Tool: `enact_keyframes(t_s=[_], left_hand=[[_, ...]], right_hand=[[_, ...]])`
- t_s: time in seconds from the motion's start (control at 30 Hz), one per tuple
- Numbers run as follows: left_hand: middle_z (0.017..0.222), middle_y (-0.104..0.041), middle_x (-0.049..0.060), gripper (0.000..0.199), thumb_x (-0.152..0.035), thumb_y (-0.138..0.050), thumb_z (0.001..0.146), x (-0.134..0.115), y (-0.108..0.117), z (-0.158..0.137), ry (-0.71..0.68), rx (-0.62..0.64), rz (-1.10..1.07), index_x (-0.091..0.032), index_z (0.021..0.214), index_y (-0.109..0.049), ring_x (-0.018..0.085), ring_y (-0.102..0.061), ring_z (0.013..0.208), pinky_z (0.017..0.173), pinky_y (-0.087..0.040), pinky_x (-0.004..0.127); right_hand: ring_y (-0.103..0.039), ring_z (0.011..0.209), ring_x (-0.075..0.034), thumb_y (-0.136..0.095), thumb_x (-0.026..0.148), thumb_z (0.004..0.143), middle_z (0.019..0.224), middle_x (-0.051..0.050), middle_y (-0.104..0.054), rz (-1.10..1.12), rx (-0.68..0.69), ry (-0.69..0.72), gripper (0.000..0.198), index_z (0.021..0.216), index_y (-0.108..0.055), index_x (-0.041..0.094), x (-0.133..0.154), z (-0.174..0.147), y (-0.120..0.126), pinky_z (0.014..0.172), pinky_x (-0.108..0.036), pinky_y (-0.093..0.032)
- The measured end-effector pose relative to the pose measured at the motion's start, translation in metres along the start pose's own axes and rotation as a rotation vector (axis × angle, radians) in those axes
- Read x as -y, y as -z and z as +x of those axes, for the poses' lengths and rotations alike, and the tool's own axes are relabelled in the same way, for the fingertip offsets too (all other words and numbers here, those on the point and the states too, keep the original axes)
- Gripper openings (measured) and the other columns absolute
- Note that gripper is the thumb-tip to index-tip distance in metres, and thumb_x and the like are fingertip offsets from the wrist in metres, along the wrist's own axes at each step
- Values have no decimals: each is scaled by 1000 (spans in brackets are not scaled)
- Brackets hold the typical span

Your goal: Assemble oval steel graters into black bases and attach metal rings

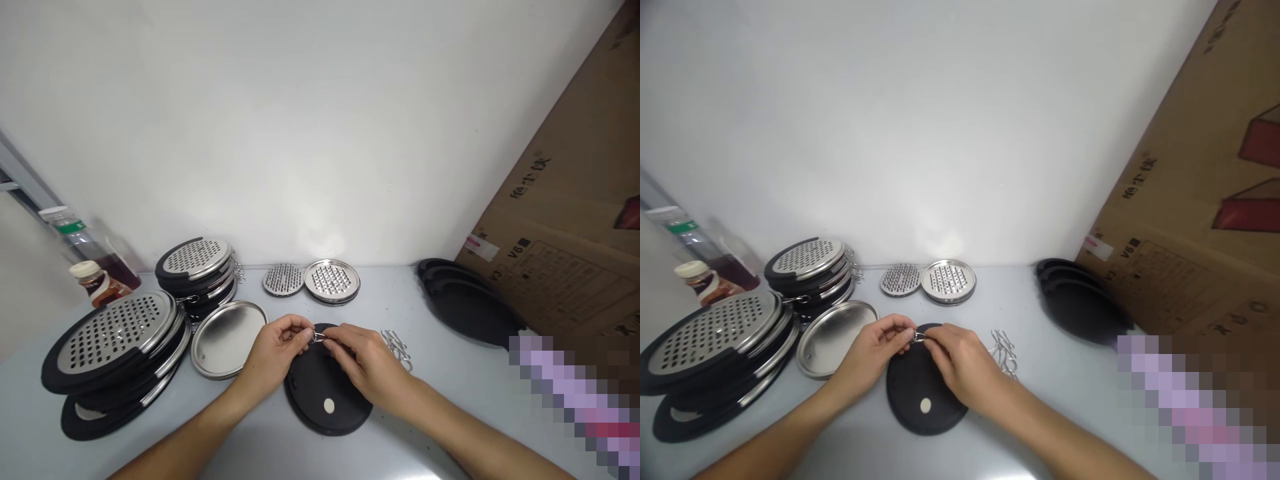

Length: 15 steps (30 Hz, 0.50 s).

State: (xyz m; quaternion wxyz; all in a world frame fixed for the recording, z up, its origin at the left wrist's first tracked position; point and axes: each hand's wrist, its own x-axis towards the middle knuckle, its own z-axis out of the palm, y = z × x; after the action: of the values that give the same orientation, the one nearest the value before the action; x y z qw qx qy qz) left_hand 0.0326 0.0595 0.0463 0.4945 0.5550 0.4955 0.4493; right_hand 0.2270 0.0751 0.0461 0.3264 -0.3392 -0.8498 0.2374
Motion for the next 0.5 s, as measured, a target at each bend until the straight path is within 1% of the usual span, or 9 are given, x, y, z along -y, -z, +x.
enact_keyframes(t_s=[0.1,0.2,0.27,0.37,0.43,0.5], left_hand=[[78,-65,1,21,-32,-62,85,-2,-2,0,9,40,-13,-16,97,-69,13,-56,70,70,-47,24],[73,-64,0,18,-30,-62,84,-3,-2,-1,9,51,-20,-16,93,-70,12,-55,67,66,-46,24],[71,-63,0,16,-28,-63,84,-5,-1,-2,16,53,-29,-16,91,-70,12,-55,65,64,-45,23],[70,-64,1,15,-26,-64,83,-6,0,-4,26,65,-58,-16,90,-72,12,-55,64,63,-44,22],[72,-66,1,14,-25,-66,82,-7,1,-6,38,65,-113,-17,92,-73,11,-55,65,63,-44,22],[74,-67,1,14,-23,-69,81,-7,-1,-7,57,67,-189,-18,92,-74,10,-54,65,63,-43,20]], right_hand=[[-62,69,-13,-46,22,97,82,-2,-67,84,-10,-22,21,101,-66,22,3,-1,-3,68,-25,-48],[-59,60,-11,-45,24,98,71,1,-63,128,-16,-46,22,97,-67,21,3,-3,-5,63,-23,-48],[-59,58,-10,-46,24,98,68,1,-62,119,-40,-23,22,95,-67,20,2,-5,-7,61,-22,-48],[-61,59,-11,-50,20,96,68,0,-63,69,-130,66,18,98,-68,20,1,-8,-10,59,-21,-49],[-62,60,-12,-55,17,93,70,-1,-65,22,-241,162,16,103,-67,18,1,-9,-12,57,-21,-51],[-64,61,-13,-60,11,89,72,-4,-67,-29,-362,276,20,108,-65,15,1,-10,-13,56,-22,-53]])
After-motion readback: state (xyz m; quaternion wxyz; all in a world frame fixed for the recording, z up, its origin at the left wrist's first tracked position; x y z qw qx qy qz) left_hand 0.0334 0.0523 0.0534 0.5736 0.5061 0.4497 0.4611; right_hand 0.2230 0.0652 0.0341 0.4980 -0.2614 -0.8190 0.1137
